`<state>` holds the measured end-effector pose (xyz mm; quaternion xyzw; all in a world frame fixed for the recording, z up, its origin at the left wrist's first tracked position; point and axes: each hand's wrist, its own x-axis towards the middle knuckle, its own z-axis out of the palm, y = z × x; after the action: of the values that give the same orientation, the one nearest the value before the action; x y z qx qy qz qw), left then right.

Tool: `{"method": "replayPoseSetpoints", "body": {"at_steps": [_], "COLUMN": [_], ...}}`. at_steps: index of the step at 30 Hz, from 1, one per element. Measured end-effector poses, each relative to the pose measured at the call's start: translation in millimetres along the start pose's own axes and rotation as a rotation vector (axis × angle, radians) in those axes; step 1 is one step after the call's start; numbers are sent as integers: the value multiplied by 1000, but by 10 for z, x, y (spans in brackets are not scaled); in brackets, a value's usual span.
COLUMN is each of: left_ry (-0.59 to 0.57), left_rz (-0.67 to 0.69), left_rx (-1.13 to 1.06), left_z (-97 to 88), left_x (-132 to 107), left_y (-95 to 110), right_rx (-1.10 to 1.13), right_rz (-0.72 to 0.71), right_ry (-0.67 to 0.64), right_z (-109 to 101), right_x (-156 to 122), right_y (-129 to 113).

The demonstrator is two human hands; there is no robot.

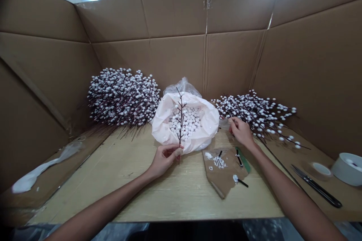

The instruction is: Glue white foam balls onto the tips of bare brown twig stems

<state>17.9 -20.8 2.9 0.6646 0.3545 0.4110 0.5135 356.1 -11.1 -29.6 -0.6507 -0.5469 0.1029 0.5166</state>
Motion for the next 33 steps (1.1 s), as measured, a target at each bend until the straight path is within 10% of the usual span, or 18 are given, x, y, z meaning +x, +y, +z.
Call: {"method": "replayPoseSetpoints", "body": {"at_steps": [20,33], "left_ry": [-7,53], "left_rz": [36,73], "left_rx": [15,64], "left_z": [-4,12], "left_x": [33,-8], "left_y": [8,50], "right_rx": [160,203], "right_rz": [110,177], "right_ry": [158,217], "right_z": [-143,-504], "right_x": [-33,-817], "right_y": [-126,-110]}}
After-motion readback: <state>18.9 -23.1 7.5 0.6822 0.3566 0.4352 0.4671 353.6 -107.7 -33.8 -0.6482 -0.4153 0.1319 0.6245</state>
